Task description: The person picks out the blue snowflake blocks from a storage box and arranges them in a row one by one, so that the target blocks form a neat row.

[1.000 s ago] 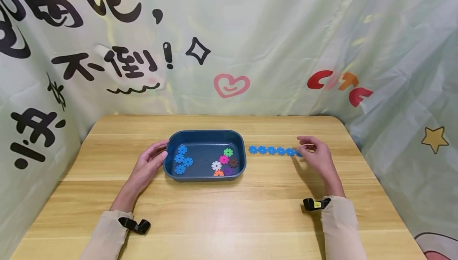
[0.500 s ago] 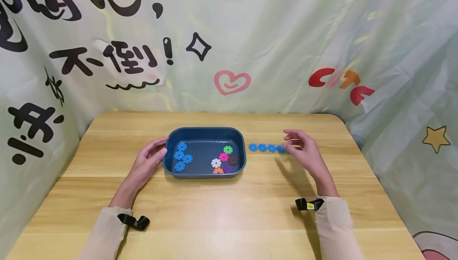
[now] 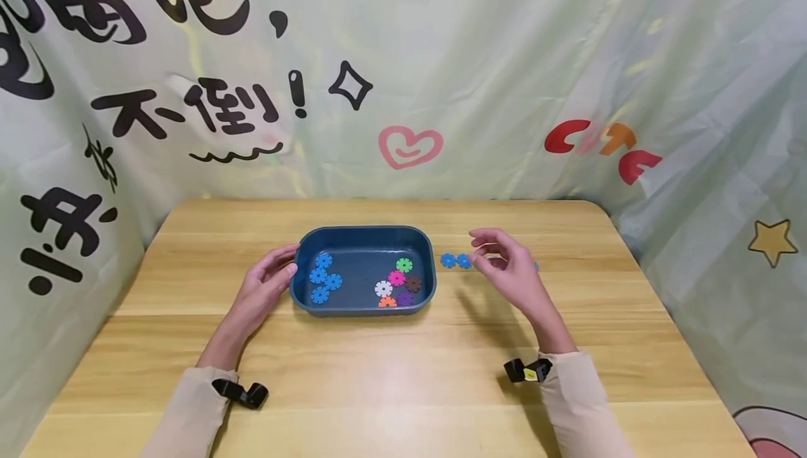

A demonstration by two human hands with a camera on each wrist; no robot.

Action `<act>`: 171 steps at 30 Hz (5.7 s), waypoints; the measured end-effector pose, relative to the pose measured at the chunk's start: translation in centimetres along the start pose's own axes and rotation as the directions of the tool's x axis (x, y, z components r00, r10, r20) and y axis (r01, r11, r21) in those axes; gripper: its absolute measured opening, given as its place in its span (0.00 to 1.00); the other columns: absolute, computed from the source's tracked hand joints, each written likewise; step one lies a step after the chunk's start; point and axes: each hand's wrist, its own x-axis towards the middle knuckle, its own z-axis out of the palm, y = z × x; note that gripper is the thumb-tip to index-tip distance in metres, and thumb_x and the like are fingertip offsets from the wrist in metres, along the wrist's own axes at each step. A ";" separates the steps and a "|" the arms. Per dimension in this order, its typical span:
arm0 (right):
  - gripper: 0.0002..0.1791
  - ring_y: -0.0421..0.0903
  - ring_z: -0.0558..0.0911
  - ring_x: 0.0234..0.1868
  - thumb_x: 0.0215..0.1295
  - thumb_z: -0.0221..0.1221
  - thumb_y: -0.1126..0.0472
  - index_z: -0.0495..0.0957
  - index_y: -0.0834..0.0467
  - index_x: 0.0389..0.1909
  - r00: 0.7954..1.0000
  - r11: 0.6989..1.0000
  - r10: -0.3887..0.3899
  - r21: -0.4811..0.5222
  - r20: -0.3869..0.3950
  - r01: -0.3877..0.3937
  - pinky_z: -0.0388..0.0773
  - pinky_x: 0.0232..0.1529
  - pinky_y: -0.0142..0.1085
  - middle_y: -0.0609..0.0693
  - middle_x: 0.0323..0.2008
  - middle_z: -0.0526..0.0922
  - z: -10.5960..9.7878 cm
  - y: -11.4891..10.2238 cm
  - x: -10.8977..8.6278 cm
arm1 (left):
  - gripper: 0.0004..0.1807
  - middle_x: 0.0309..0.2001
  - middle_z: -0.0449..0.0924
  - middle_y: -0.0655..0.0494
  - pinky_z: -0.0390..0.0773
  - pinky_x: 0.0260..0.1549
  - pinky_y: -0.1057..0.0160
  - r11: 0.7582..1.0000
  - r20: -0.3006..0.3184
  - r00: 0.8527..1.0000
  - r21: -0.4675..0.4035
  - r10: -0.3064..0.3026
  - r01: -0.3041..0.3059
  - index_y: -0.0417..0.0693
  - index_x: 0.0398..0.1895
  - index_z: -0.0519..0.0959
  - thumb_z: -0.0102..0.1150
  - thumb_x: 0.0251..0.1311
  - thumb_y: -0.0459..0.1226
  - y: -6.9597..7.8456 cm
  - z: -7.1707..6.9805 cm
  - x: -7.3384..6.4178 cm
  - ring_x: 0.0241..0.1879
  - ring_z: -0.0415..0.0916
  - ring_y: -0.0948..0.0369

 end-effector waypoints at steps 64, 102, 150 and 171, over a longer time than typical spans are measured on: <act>0.18 0.50 0.79 0.50 0.68 0.67 0.66 0.79 0.62 0.57 0.895 0.997 -0.001 -0.065 0.446 0.034 0.80 0.55 0.41 0.59 0.51 0.82 17.5 -4.6 5.6 | 0.26 0.70 0.66 0.42 0.78 0.59 0.66 0.999 0.002 1.000 -0.048 -0.012 0.012 0.40 0.75 0.66 0.55 0.76 0.35 0.1 -0.1 -0.1 0.64 0.68 0.56; 0.15 0.42 0.76 0.41 0.60 0.74 0.61 0.79 0.54 0.43 0.865 0.908 0.147 -0.412 0.480 0.075 0.77 0.47 0.32 0.46 0.39 0.81 21.1 -4.3 6.6 | 0.26 0.69 0.65 0.42 0.79 0.57 0.67 0.999 0.001 1.000 -0.037 -0.012 0.012 0.40 0.75 0.66 0.54 0.77 0.35 0.3 -0.4 -0.2 0.63 0.69 0.58; 0.21 0.46 0.84 0.43 0.66 0.68 0.69 0.81 0.54 0.59 0.966 0.997 -0.004 0.069 0.260 -0.015 0.85 0.38 0.35 0.52 0.49 0.83 11.3 -3.9 2.3 | 0.28 0.70 0.65 0.43 0.79 0.57 0.66 1.000 -0.005 1.000 -0.013 -0.025 0.025 0.41 0.74 0.66 0.57 0.76 0.38 0.1 0.2 0.1 0.64 0.68 0.55; 0.22 0.48 0.85 0.46 0.63 0.68 0.72 0.81 0.59 0.58 0.991 1.000 0.006 0.018 0.133 -0.009 0.85 0.47 0.35 0.53 0.49 0.86 7.7 -2.8 0.8 | 0.28 0.71 0.64 0.43 0.78 0.58 0.66 0.999 -0.013 0.999 -0.013 -0.036 0.035 0.43 0.75 0.67 0.57 0.76 0.39 0.1 -0.1 -0.1 0.65 0.68 0.55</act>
